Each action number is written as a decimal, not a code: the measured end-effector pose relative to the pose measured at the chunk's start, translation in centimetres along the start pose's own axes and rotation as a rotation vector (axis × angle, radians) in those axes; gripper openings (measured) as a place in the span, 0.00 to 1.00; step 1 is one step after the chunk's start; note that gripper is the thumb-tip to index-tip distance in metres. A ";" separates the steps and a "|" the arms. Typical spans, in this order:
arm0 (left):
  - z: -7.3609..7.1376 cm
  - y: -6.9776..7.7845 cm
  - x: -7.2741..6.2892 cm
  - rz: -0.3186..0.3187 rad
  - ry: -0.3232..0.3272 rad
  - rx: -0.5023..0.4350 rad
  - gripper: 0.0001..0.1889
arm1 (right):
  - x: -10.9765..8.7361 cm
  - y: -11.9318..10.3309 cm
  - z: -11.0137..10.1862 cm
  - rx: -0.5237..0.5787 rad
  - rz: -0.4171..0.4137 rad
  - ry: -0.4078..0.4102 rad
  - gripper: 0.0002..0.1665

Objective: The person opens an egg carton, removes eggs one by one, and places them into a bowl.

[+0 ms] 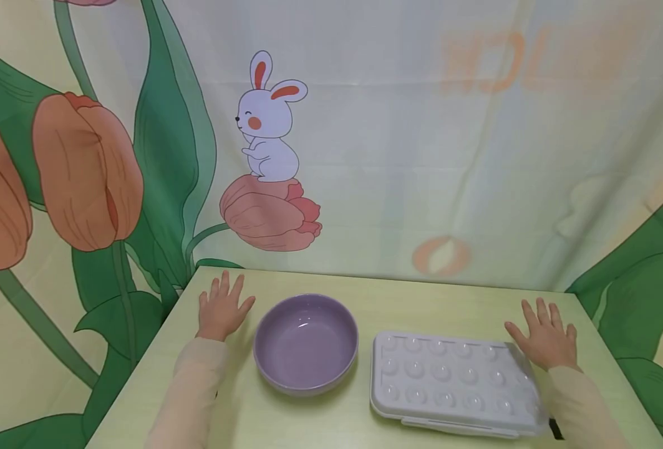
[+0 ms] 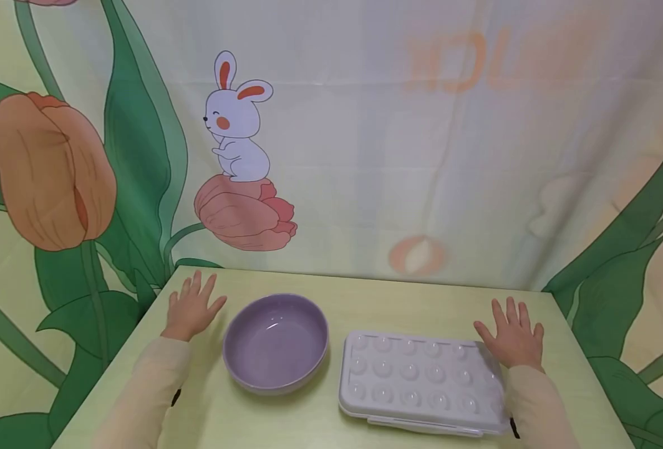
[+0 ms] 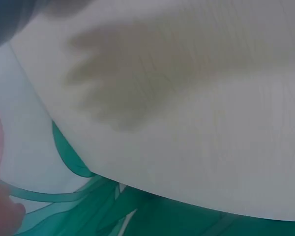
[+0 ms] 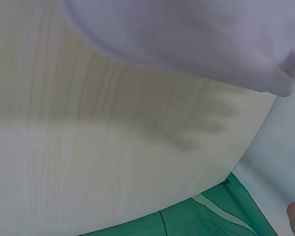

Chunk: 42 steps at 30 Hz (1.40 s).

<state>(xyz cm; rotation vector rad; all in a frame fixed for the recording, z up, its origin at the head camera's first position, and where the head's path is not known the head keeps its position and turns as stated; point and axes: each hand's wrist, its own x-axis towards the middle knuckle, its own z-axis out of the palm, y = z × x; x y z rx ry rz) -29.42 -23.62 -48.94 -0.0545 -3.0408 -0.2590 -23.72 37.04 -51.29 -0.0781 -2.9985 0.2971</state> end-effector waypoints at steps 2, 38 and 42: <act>-0.1 0.3 0.0 0.018 0.009 -0.013 0.34 | -0.1 0.0 0.0 -0.005 -0.017 0.002 0.48; 0.0 8.5 -6.5 0.440 0.154 -0.120 0.32 | -5.0 -2.0 -1.8 0.485 0.056 -0.236 0.42; 0.0 9.4 -7.5 0.496 0.176 -0.144 0.31 | -5.2 -1.3 -2.1 0.584 0.114 -0.254 0.42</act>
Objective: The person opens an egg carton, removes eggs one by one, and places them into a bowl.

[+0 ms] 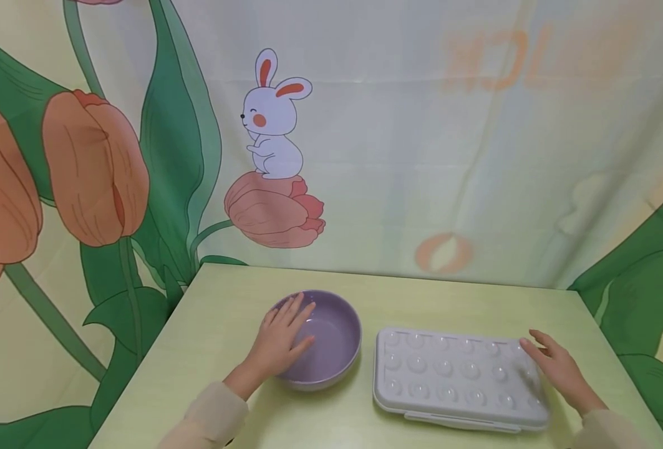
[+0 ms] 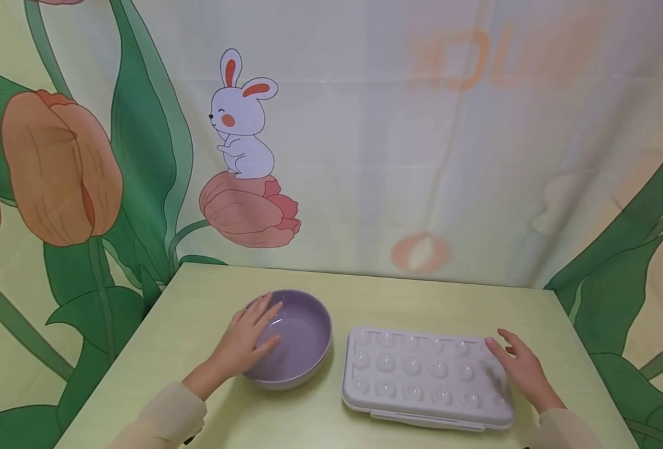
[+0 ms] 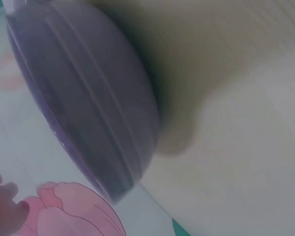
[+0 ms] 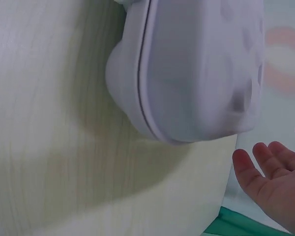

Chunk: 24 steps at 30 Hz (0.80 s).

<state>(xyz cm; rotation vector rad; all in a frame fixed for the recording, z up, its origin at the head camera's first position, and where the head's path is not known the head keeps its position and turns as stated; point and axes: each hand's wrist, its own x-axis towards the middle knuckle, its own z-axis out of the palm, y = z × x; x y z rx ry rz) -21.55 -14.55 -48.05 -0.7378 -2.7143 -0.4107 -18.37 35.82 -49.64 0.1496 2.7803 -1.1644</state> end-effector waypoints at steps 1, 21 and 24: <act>0.1 0.3 -0.1 0.015 0.006 -0.002 0.31 | 0.0 0.1 -0.1 0.031 0.016 -0.008 0.42; 1.6 5.3 -1.0 0.261 0.146 -0.008 0.28 | 5.7 13.4 0.9 0.326 0.317 -0.163 0.57; 2.1 6.0 -1.3 0.260 0.163 -0.038 0.26 | 6.9 15.6 1.5 0.307 0.350 -0.179 0.58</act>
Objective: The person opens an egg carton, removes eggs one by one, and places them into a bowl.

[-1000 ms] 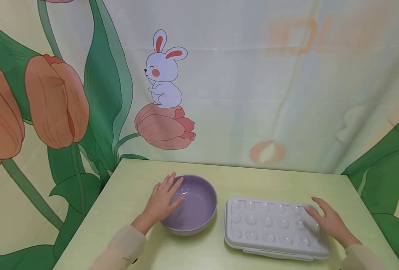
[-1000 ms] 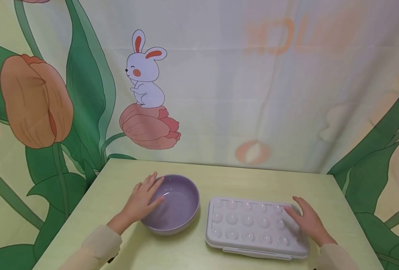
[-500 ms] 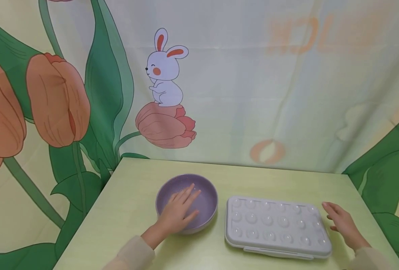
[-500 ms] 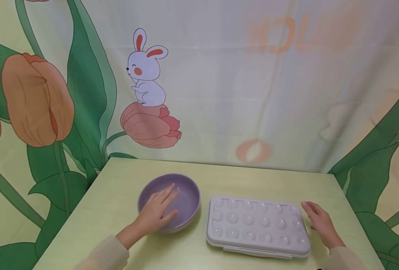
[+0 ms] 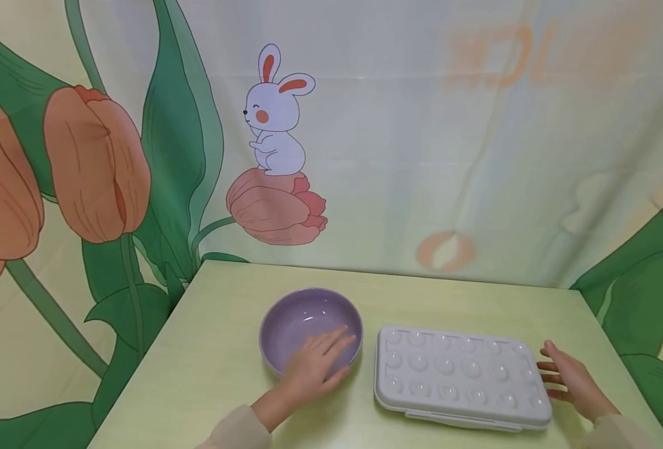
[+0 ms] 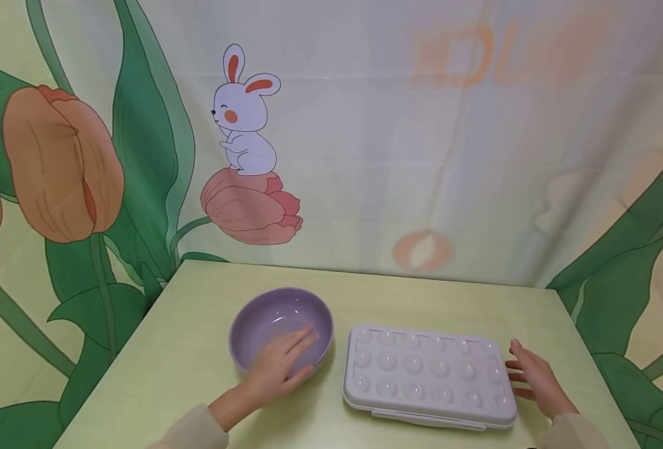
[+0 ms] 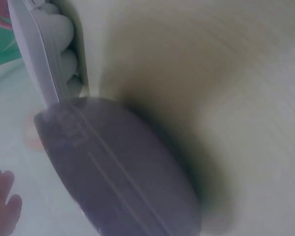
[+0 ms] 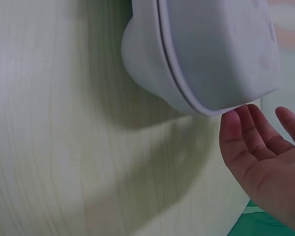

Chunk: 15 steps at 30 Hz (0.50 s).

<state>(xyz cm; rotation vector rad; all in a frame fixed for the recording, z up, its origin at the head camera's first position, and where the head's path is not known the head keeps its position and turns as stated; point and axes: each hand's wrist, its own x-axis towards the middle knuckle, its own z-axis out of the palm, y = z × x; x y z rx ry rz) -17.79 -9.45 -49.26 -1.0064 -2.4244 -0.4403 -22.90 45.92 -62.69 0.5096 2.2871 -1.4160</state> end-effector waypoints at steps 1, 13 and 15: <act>0.2 0.3 0.0 0.000 0.005 -0.010 0.26 | -0.1 -0.1 0.0 0.002 0.009 -0.004 0.59; 3.5 4.5 -1.4 0.019 0.014 -0.216 0.17 | -4.2 -3.5 1.5 0.059 0.043 -0.065 0.55; 3.9 5.2 -1.6 0.000 -0.026 -0.256 0.15 | -4.6 -4.0 1.6 0.078 0.054 -0.071 0.55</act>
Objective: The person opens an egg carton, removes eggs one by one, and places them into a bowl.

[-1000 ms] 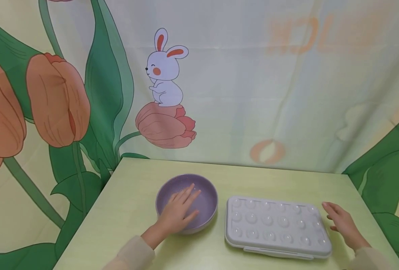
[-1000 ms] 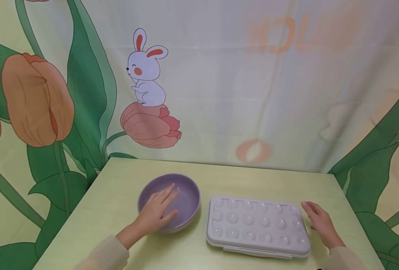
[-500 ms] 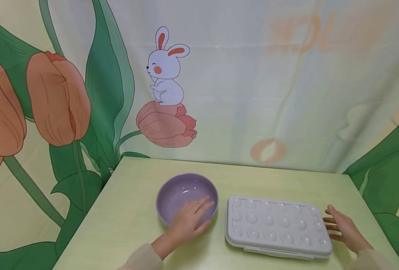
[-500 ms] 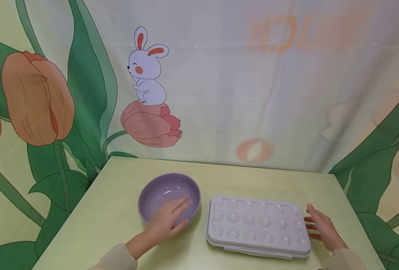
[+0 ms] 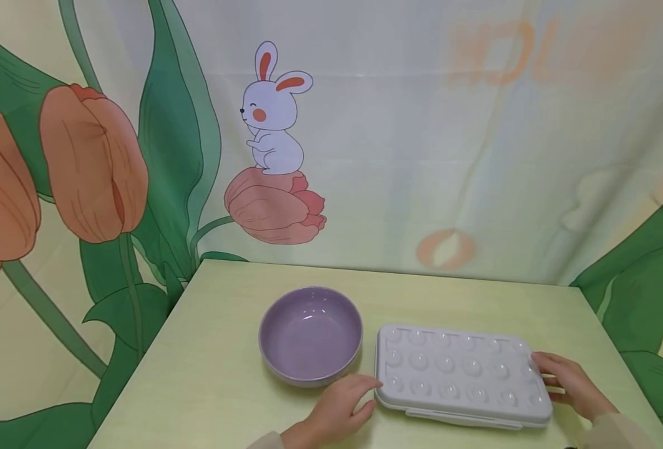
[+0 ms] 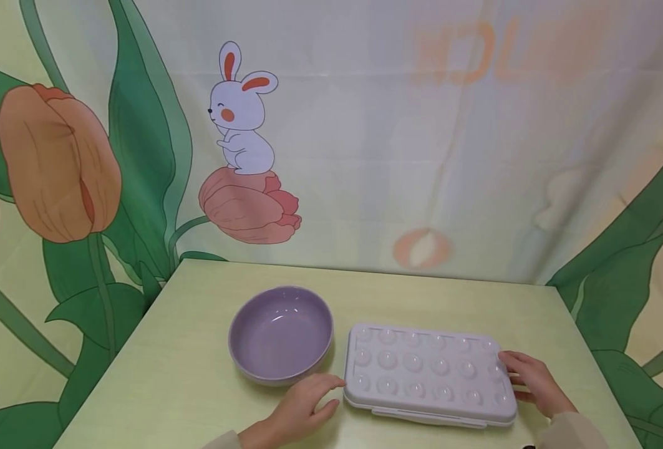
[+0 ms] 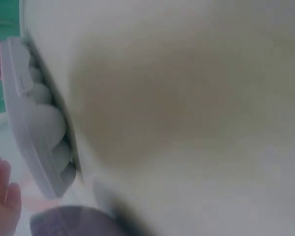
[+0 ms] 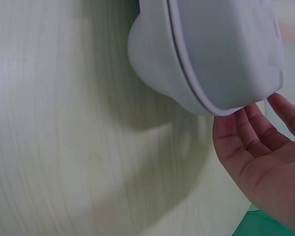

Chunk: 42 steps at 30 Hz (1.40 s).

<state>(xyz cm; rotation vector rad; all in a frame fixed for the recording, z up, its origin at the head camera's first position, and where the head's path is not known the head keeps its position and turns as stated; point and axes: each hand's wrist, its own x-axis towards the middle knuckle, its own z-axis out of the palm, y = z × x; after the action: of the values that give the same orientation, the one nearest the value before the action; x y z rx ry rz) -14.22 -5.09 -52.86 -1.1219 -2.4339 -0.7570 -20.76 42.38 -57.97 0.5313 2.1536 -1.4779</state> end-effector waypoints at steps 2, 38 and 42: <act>0.5 0.4 -0.2 -0.039 -0.060 -0.050 0.14 | 0.1 -0.1 0.0 -0.009 0.010 0.006 0.54; 7.4 5.9 0.9 -1.081 -0.205 -1.233 0.11 | -4.9 -3.7 1.6 -0.039 -0.047 0.007 0.46; 8.3 6.2 1.0 -1.092 -0.131 -1.264 0.13 | -4.0 -3.2 1.4 -0.050 -0.035 0.017 0.47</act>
<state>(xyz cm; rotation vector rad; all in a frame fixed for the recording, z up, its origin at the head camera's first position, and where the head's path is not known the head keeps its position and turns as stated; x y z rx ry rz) -10.81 3.83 -56.91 0.1410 -2.4320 -2.8052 -19.06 39.80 -53.66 0.4924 2.2176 -1.4390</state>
